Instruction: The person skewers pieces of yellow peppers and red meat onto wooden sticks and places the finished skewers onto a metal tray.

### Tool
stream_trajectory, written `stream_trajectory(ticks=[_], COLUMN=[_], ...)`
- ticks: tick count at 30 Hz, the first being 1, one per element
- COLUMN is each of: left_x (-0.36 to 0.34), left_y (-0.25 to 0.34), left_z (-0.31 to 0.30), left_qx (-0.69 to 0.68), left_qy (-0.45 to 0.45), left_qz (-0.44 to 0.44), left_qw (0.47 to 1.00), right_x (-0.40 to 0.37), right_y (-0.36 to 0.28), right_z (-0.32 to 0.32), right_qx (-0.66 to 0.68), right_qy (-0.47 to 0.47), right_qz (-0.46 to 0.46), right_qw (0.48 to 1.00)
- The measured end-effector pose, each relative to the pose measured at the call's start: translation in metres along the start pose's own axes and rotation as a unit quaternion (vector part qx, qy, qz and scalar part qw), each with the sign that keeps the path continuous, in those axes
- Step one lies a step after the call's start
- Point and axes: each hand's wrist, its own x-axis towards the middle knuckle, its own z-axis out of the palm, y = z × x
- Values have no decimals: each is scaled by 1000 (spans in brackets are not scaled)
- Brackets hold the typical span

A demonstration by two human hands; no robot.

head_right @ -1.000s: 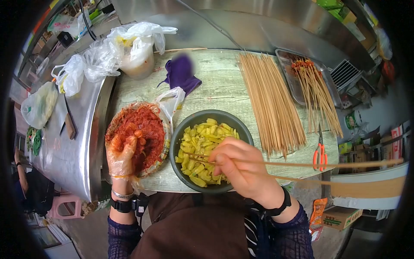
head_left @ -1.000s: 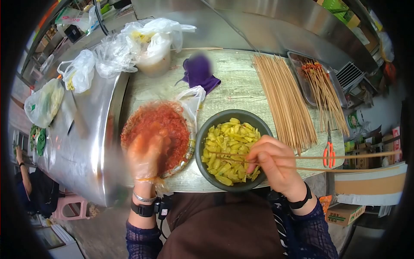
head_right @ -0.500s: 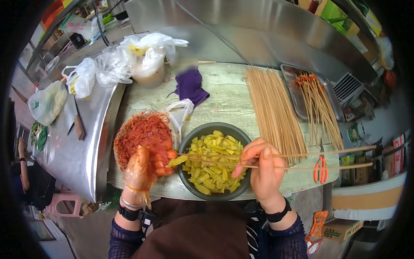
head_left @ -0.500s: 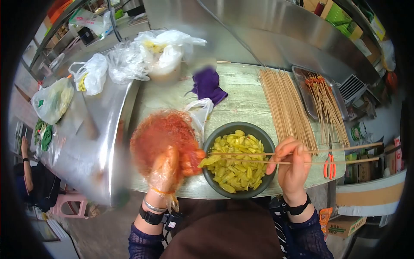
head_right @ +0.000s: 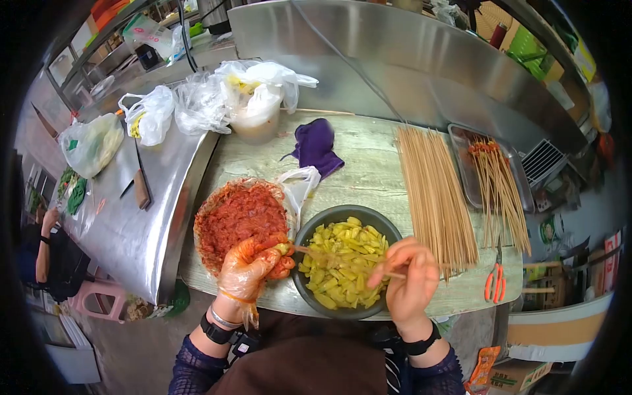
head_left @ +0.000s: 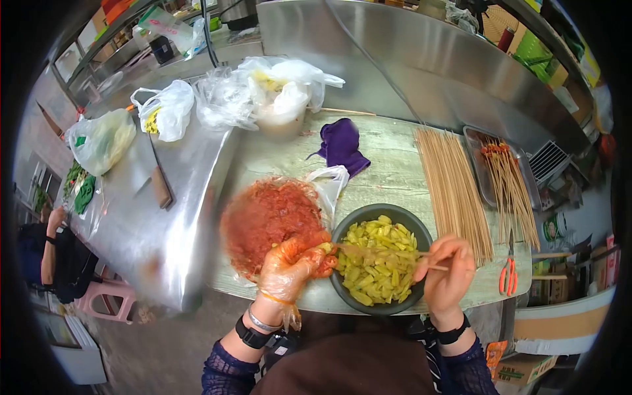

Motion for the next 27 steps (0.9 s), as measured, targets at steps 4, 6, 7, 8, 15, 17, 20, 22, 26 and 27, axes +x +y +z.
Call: stream_trajectory(ticks=[4, 6, 7, 8, 15, 17, 20, 22, 26, 27], left_x=[-2, -4, -5, -6, -9, -9, -8, -7, -7, -7], left_y=[-3, 0, 2, 2, 7, 5, 4, 5, 3, 5], left_z=[0, 4, 5, 5, 1, 0, 0, 2, 2, 3], left_qx=[11, 30, 40, 34, 58, 70, 59, 47, 7, -3], left_qy=[2, -5, -7, -6, -21, -22, -26, -30, -16, -15], left_qz=[3, 12, 17, 14, 4, 10, 10, 11, -11, -15], left_qw=[1000, 999, 999, 999, 998, 997, 998, 998, 1000, 1000], right_x=[19, 24, 25, 27, 32, 33, 34, 36, 39, 39], right_y=[4, 9, 14, 17, 21, 20, 17, 15, 9, 8], right_z=[9, 11, 10, 10, 10, 9, 9, 10, 13, 13], right_qx=[92, 111, 117, 123, 129, 114, 87, 64, 21, 12], right_qy=[99, 105, 84, 62, 54, 52, 34, 18, 0, -2], right_qz=[134, 183, 196, 209, 213, 219, 219, 215, 208, 207], right_qw=[982, 971, 970, 968, 967, 968, 971, 974, 978, 978])
